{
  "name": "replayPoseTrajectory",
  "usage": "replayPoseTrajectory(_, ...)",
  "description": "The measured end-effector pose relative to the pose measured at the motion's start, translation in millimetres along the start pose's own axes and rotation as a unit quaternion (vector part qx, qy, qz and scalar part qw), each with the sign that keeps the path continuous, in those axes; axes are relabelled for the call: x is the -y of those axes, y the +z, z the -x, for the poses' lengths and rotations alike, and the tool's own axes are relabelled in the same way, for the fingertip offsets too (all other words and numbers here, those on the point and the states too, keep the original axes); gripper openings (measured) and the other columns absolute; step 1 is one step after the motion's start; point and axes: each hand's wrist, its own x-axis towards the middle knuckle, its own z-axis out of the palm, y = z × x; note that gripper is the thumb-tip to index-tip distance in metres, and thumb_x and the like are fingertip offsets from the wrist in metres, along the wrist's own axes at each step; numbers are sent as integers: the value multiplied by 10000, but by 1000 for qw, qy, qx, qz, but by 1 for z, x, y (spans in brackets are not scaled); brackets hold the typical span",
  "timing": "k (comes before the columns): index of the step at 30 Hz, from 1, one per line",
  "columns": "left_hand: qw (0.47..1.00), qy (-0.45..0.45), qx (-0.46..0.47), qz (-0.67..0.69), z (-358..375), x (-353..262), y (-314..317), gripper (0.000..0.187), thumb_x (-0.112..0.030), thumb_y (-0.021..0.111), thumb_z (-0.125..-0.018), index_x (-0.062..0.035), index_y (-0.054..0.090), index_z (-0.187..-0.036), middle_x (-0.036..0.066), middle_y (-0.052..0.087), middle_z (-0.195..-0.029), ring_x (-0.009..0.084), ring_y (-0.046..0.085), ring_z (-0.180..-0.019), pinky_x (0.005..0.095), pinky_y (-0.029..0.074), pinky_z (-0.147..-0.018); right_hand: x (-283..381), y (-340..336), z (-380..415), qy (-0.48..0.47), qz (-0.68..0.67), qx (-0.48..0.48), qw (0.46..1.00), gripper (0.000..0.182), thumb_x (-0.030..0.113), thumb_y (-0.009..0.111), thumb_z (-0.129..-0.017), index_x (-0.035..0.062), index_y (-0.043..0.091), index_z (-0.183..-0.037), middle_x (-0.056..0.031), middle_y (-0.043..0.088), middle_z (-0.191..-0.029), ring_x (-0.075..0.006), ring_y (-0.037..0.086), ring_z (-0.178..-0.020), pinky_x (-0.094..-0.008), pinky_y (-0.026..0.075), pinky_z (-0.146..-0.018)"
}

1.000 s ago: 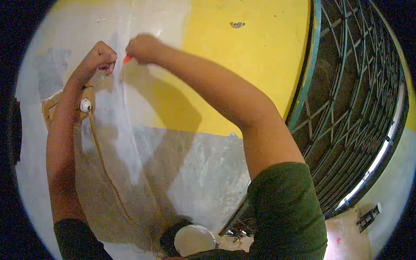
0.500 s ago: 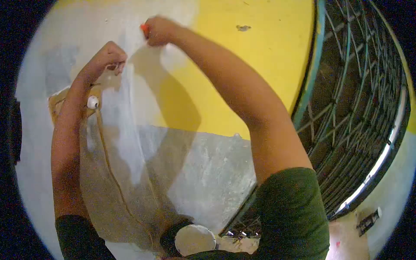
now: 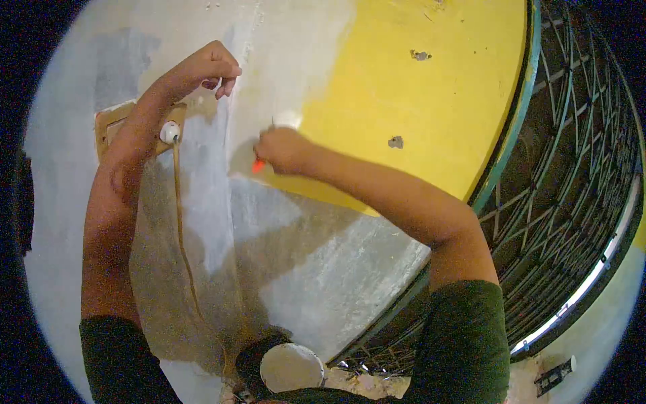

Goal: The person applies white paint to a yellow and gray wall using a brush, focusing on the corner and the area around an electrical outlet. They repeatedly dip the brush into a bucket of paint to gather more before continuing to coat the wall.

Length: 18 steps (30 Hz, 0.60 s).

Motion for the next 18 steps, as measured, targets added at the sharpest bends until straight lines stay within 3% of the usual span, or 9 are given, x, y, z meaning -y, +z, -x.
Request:
replayPoseTrajectory(2, 1000, 8, 13, -4, 0, -1, -1, 327, -302, 574, -815, -72, 608, -586, 5, 569, -538, 52, 477, -452, 207, 253, -427, 18, -9, 9, -13, -23, 13, 1000, 200, 28, 623, -600, 73, 630, -795, -131, 599, -760, -347, 600, -805, -447, 491, -721)
replayPoseTrajectory(4, 1000, 2, 25, -5, 0, -4, -1, 348, -318, 583, -818, -64, 617, -583, 12, 565, -526, 50, 461, -441, 211, 252, -417, 18, -19, 10, 44, -140, 37, 988, 175, 18, 595, -604, 56, 635, -770, -152, 618, -724, -354, 617, -764, -443, 493, -694)
replayPoseTrajectory(6, 999, -2, 38, -2, -1, -5, 0, 369, -335, 593, -822, -57, 626, -581, 20, 562, -514, 48, 445, -429, 214, 251, -406, -27, -26, -4, 10, -189, -29, 981, 145, 52, 604, -611, 55, 646, -749, -155, 643, -712, -311, 628, -680, -400, 502, -644)
replayPoseTrajectory(7, 1000, 0, 30, 0, -1, -4, 1, 365, -329, 589, -825, -60, 627, -581, 18, 559, -511, 43, 433, -428, 215, 244, -406, -51, -40, -11, 46, -145, -17, 988, 126, 76, 621, -632, 50, 648, -752, -146, 648, -715, -284, 623, -669, -376, 504, -641)
replayPoseTrajectory(8, 1000, 0, 22, 1, -1, -3, 2, 361, -323, 585, -828, -63, 628, -582, 15, 557, -508, 39, 421, -426, 216, 237, -406, -65, -69, -12, 84, -190, -44, 977, 114, 92, 626, -659, 44, 656, -758, -137, 652, -711, -262, 627, -669, -363, 506, -648)
replayPoseTrajectory(12, 999, -17, 37, -6, 0, -4, 2, 353, -314, 583, -828, -66, 629, -581, 15, 557, -507, 34, 416, -429, 219, 240, -409, -139, -137, -33, 167, -73, -104, 978, 142, 122, 593, -719, 36, 676, -796, -135, 676, -757, -217, 639, -697, -351, 512, -678)
replayPoseTrajectory(13, 999, -12, 38, -10, -1, -3, 4, 351, -311, 582, -828, -64, 630, -584, 15, 558, -506, 35, 412, -428, 220, 240, -410, -146, -156, -36, 171, -33, -139, 975, 148, 85, 576, -713, 37, 662, -823, -147, 660, -736, -280, 647, -705, -379, 507, -654)
replayPoseTrajectory(14, 999, -8, 40, -16, -1, -1, 4, 348, -308, 581, -827, -62, 632, -586, 15, 559, -506, 36, 408, -428, 222, 241, -411, -127, -188, -40, 298, -38, -120, 946, 255, -21, 580, -671, 40, 682, -897, -133, 689, -852, -262, 645, -814, -376, 519, -680)
replayPoseTrajectory(18, 999, -10, 51, -1, -2, -1, 5, 330, -299, 585, -824, -61, 641, -601, 14, 570, -520, 42, 434, -438, 218, 247, -416, -120, -232, -33, 225, 129, -187, 947, 167, -13, 577, -679, 36, 665, -812, -123, 683, -785, -245, 623, -715, -382, 494, -633)
